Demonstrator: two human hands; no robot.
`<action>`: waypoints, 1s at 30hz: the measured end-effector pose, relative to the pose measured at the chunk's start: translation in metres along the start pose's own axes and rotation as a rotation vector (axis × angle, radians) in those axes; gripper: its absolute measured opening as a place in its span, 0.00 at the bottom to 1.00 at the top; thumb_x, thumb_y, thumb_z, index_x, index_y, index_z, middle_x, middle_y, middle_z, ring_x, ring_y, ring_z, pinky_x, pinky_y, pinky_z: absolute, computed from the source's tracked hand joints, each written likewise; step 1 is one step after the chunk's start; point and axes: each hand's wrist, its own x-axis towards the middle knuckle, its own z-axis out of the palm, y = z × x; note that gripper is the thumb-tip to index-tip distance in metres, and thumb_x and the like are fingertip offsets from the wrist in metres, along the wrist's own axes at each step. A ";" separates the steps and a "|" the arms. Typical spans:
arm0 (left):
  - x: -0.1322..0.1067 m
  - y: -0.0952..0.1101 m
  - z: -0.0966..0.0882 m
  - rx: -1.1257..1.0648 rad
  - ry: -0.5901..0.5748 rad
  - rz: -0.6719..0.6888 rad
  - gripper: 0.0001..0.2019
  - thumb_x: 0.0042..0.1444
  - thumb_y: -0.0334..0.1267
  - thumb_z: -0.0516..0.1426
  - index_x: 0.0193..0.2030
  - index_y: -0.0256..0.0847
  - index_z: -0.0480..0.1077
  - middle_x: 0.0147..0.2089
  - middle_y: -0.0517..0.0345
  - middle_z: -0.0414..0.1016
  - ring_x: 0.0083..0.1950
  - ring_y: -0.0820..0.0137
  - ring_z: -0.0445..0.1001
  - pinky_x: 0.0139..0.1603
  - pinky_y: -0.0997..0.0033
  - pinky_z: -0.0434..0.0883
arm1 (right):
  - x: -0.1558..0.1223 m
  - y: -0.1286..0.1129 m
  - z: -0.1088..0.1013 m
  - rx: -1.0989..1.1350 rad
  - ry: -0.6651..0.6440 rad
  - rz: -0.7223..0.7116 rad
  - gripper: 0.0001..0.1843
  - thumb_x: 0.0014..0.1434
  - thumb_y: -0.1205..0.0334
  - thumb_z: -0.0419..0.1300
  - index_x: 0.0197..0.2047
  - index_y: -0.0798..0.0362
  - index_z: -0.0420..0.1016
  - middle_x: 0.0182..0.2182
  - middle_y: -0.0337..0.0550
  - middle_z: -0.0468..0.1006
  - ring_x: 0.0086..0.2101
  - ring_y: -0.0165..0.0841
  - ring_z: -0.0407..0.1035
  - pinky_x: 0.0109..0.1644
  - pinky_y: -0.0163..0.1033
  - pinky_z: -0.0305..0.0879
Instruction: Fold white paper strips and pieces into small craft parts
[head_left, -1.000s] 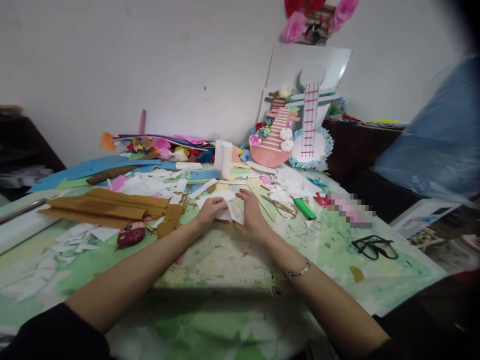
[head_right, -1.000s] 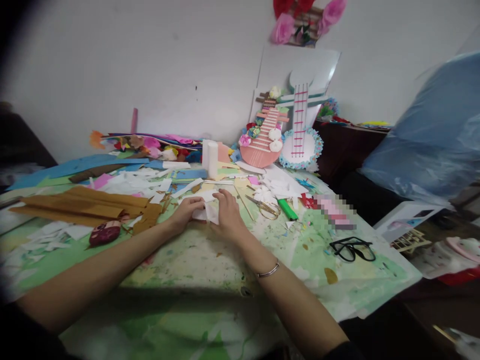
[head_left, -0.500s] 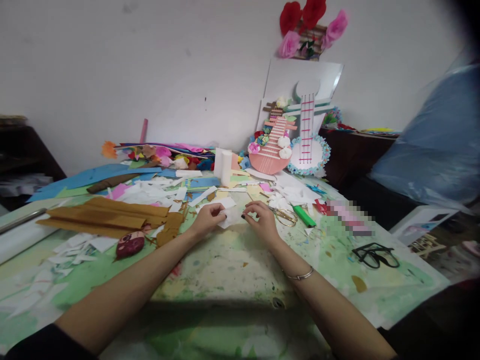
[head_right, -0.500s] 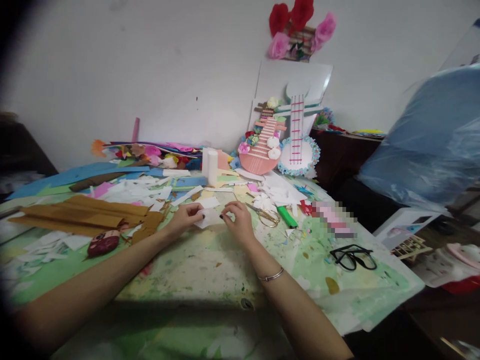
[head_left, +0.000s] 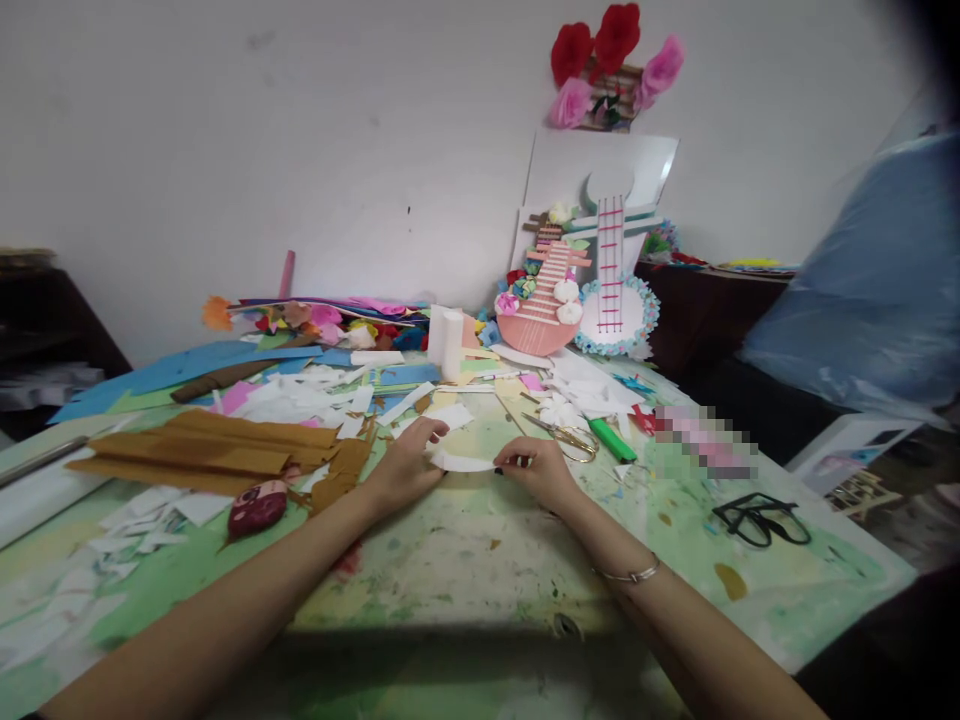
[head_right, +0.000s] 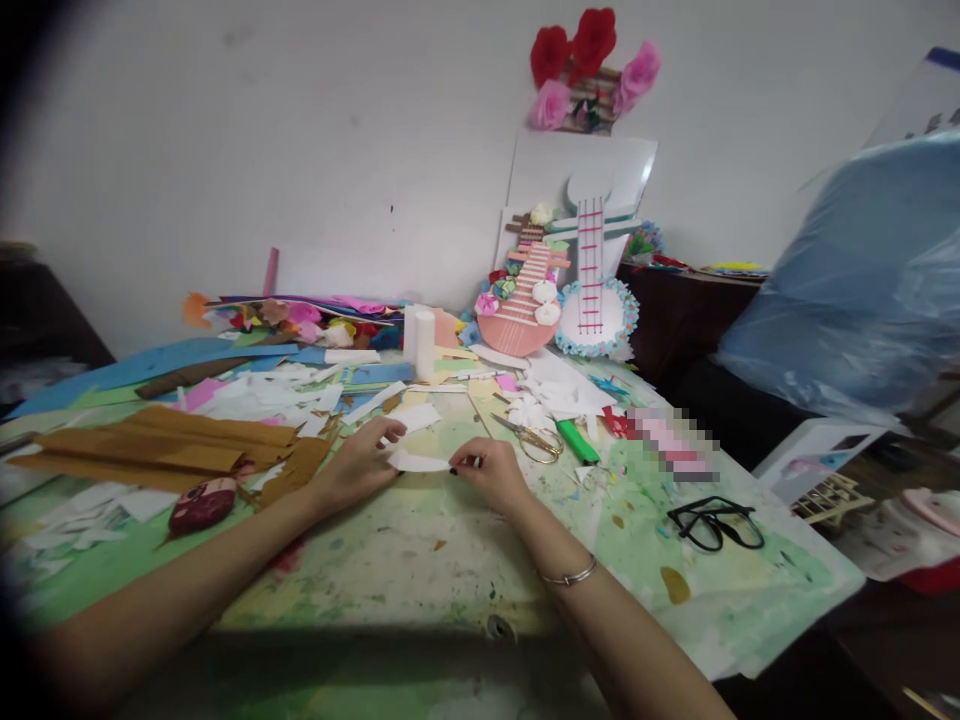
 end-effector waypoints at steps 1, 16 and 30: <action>-0.003 0.001 -0.001 0.010 -0.003 -0.002 0.18 0.44 0.25 0.55 0.45 0.38 0.67 0.43 0.54 0.70 0.44 0.65 0.71 0.45 0.63 0.71 | -0.004 0.001 -0.001 -0.006 -0.022 0.003 0.10 0.45 0.76 0.64 0.27 0.52 0.81 0.25 0.39 0.80 0.25 0.27 0.70 0.30 0.31 0.64; -0.027 0.011 -0.009 0.031 -0.115 0.059 0.08 0.52 0.23 0.52 0.34 0.40 0.61 0.39 0.58 0.66 0.38 0.71 0.68 0.37 0.74 0.66 | -0.025 -0.006 -0.004 -0.052 -0.139 -0.113 0.12 0.49 0.79 0.61 0.30 0.53 0.81 0.41 0.46 0.74 0.28 0.24 0.68 0.32 0.31 0.65; -0.039 -0.001 -0.023 0.004 -0.250 -0.015 0.15 0.57 0.36 0.55 0.52 0.39 0.63 0.48 0.50 0.74 0.48 0.65 0.75 0.48 0.65 0.74 | -0.028 -0.007 -0.003 -0.030 -0.183 0.052 0.12 0.49 0.78 0.60 0.32 0.54 0.81 0.30 0.40 0.77 0.28 0.26 0.67 0.34 0.32 0.62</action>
